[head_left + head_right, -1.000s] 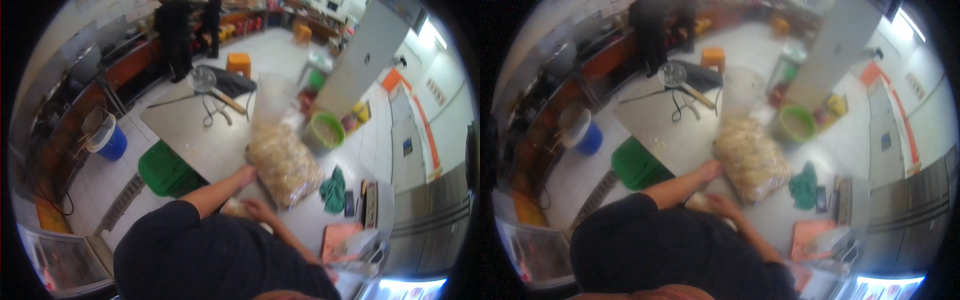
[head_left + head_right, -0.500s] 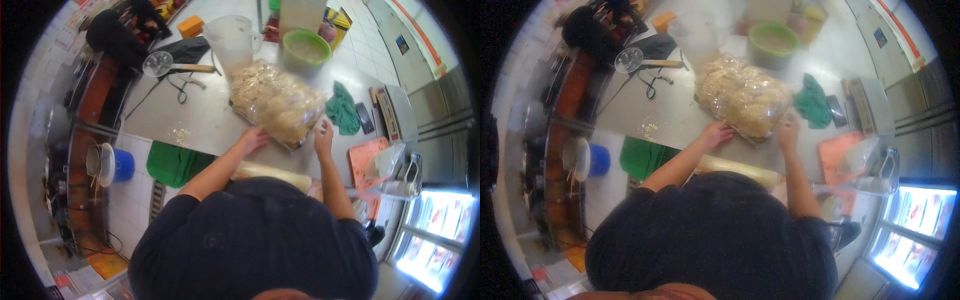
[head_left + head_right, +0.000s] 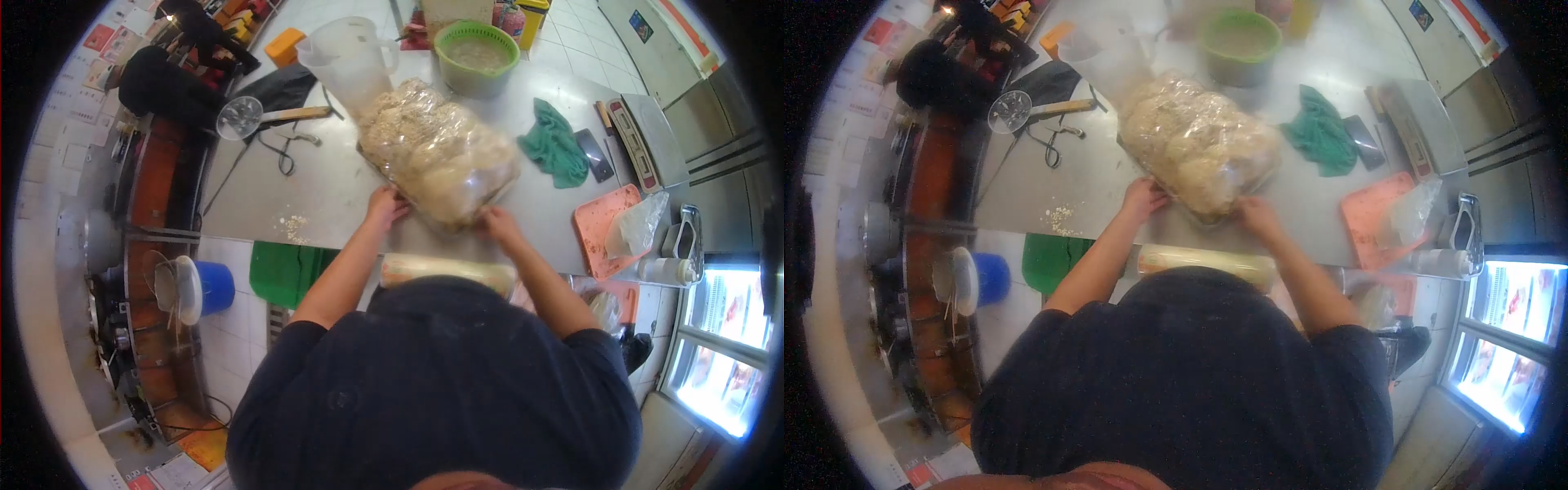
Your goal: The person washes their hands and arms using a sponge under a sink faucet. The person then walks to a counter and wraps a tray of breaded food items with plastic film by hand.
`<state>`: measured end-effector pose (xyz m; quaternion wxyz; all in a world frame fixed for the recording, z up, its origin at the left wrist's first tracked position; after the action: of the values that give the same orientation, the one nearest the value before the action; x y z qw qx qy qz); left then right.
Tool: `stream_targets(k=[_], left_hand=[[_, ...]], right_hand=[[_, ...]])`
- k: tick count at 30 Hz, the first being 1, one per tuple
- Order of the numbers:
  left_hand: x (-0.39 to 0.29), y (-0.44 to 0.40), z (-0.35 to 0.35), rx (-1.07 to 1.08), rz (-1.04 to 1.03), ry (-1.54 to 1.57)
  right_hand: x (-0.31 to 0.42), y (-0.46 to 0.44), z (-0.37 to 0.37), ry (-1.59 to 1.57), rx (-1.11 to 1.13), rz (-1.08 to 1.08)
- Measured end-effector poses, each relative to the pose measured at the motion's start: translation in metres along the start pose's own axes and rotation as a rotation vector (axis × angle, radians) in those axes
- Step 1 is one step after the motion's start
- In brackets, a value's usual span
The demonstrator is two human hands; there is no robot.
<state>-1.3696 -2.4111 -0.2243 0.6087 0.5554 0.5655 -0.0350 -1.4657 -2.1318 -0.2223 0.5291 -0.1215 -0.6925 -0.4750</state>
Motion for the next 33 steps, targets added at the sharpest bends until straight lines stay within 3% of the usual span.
stream_targets(k=[1, 3, 5, 6, 8, 10, 12, 13, 15, 16, 18, 19, 23, 28, 31, 33], left_hand=[[-0.009, 0.006, 0.003, -0.060, -0.027, -0.022], [-0.009, -0.002, 0.015, -0.104, -0.042, -0.053], [-0.012, -0.024, 0.043, -0.165, -0.266, -0.319], [-0.009, -0.029, 0.049, -0.169, -0.263, -0.327], [-0.015, -0.031, 0.067, -0.246, -0.331, -0.488], [-0.023, -0.020, 0.067, -0.265, -0.383, -0.509], [-0.030, -0.013, 0.063, -0.274, -0.444, -0.523], [-0.031, -0.012, 0.061, -0.260, -0.433, -0.536], [-0.032, -0.015, 0.061, -0.241, -0.432, -0.551], [-0.030, -0.020, 0.064, -0.259, -0.472, -0.619], [-0.037, -0.011, 0.060, -0.279, -0.521, -0.689], [-0.038, -0.007, 0.056, -0.274, -0.534, -0.720], [-0.045, -0.002, 0.049, -0.290, -0.542, -0.874], [-0.045, 0.004, 0.049, -0.277, -0.489, -0.842], [-0.052, 0.003, 0.048, -0.189, -0.531, -0.840], [-0.048, -0.014, 0.066, -0.227, -0.554, -1.060]], right_hand=[[-0.006, 0.007, -0.011, 0.093, 0.119, -0.053], [0.009, 0.030, -0.035, 0.399, 0.321, 0.092], [0.027, 0.050, -0.044, 0.413, 0.428, 0.160], [0.040, 0.062, -0.052, 0.432, 0.549, 0.239], [0.069, 0.070, -0.045, 0.429, 0.569, 0.280], [0.079, 0.058, -0.021, 0.276, 0.441, 0.108], [0.084, 0.031, 0.010, 0.306, 0.154, 0.184], [0.075, 0.015, 0.014, 0.305, 0.152, 0.193], [0.062, -0.013, 0.041, 0.318, -0.372, 0.473], [0.051, -0.023, 0.038, 0.315, -0.377, 0.480], [0.041, -0.032, 0.019, 0.488, -0.277, 0.220], [0.037, -0.032, 0.009, 0.370, -0.128, 0.168], [0.027, -0.038, 0.003, 0.228, -0.196, 0.324], [0.033, -0.023, 0.012, 0.111, 0.059, -0.013], [0.026, -0.055, 0.033, 0.256, 0.234, -0.096], [0.057, -0.073, 0.055, 0.415, 0.188, 0.001]])
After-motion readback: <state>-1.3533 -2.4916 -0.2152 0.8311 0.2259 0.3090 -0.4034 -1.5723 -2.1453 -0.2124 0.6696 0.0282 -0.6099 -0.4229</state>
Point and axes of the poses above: each hand's wrist, its own y-axis away from the middle knuckle, its own z-axis out of the back of the hand, x = y × z, the point moved 6 cm from there along -y, towards the middle knuckle, and after that the axes turned 2 degrees about y, right-handed, at the moved point
